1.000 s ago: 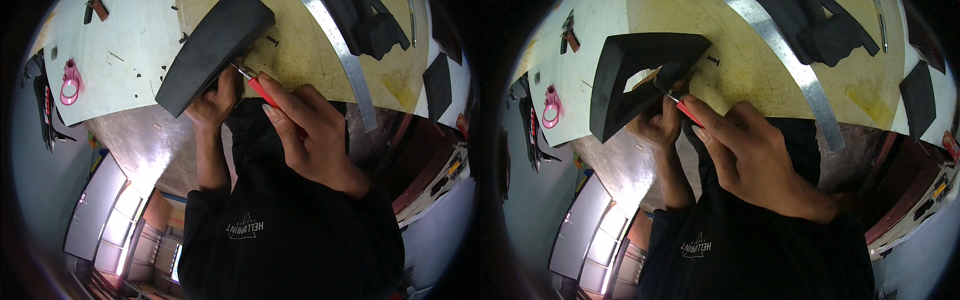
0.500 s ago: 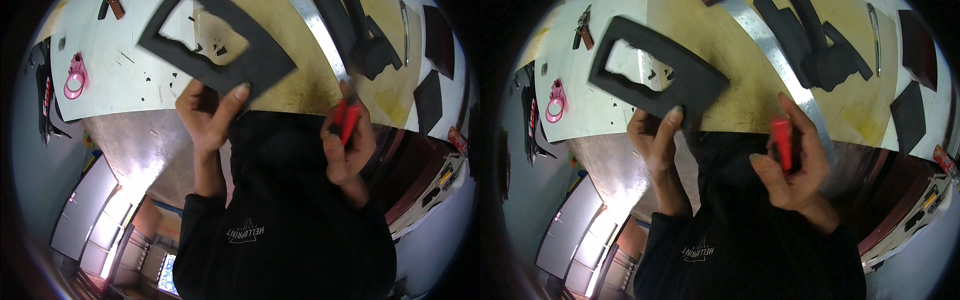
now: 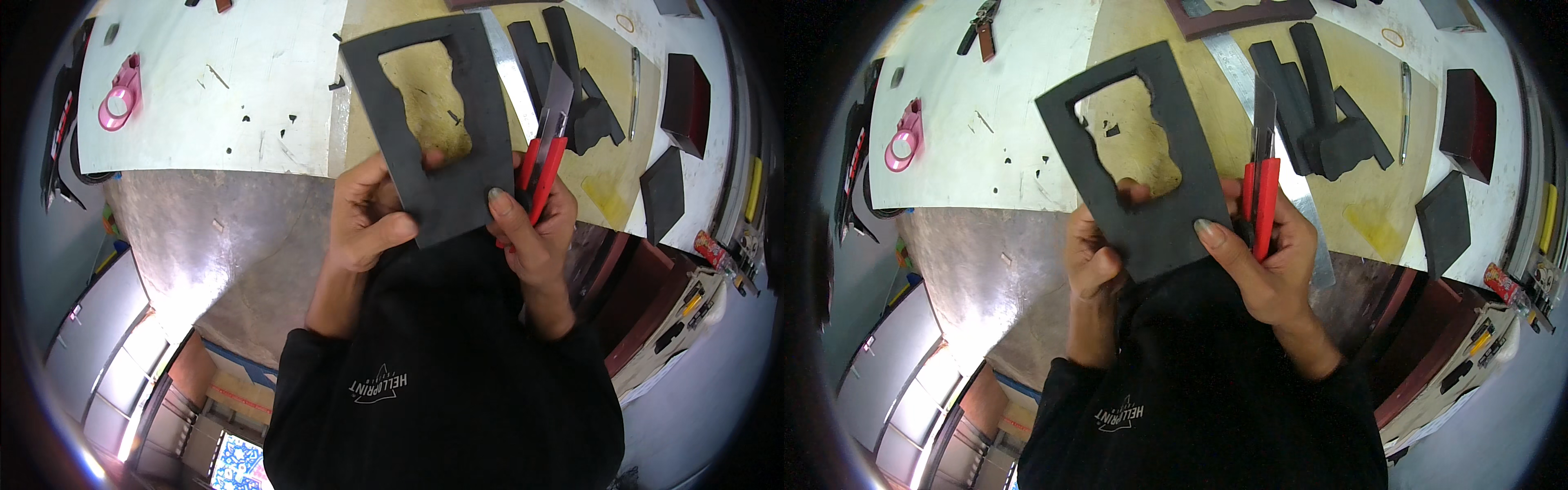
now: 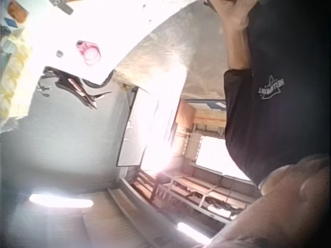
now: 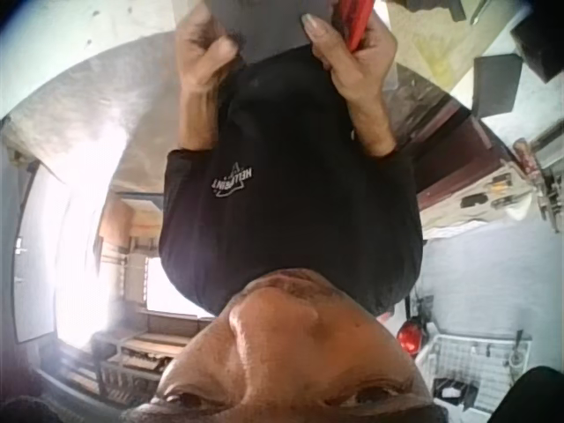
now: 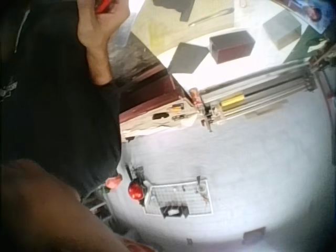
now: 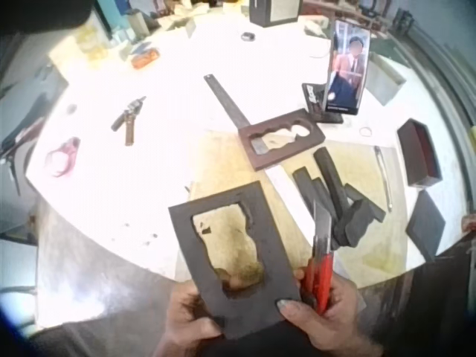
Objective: The person uses a red utility knife to trim and refine the edges of a rectangular hole cut into a black foam sheet. They repeatedly rotate the foam piece to access different sides and use a lighter to briefly heat the cut edges.
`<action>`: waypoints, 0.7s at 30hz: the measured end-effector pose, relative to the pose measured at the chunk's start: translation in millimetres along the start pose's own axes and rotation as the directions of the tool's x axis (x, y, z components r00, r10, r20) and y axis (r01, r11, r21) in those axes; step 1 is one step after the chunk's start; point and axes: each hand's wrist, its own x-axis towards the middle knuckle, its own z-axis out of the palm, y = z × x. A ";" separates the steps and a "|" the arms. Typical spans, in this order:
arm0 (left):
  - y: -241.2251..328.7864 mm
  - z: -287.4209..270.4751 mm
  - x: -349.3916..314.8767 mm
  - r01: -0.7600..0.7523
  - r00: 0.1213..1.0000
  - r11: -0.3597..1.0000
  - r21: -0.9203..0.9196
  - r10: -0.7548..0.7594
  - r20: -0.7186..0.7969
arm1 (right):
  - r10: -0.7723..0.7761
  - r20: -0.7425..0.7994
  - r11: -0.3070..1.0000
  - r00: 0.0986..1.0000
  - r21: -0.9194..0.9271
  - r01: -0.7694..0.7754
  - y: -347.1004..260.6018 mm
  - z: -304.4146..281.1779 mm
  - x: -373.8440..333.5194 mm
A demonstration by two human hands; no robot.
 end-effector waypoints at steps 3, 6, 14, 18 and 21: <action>-20.1 -23.2 -1.2 0.017 0.982 0.993 -0.115 0.005 0.188 | 0.017 0.050 0.999 0.999 0.046 -0.020 3.9 -1.3 -6.6; -29.9 -26.1 -0.5 0.024 0.955 0.976 -0.215 0.041 0.292 | -0.008 0.068 1.000 0.998 0.016 0.007 6.1 -2.8 -12.9; -26.4 -9.3 -12.8 0.200 0.956 0.847 -0.493 -0.059 0.286 | -0.115 0.092 0.992 0.989 -0.035 0.119 6.8 3.6 -20.8; -20.4 -22.7 -12.9 0.167 0.926 0.931 -0.325 -0.035 0.376 | -0.096 0.097 0.994 0.991 -0.042 0.100 9.0 4.1 -26.2; -8.5 -27.6 -10.1 0.127 0.894 0.981 -0.150 -0.048 0.445 | -0.069 0.091 0.997 0.993 -0.030 0.072 9.1 3.1 -27.7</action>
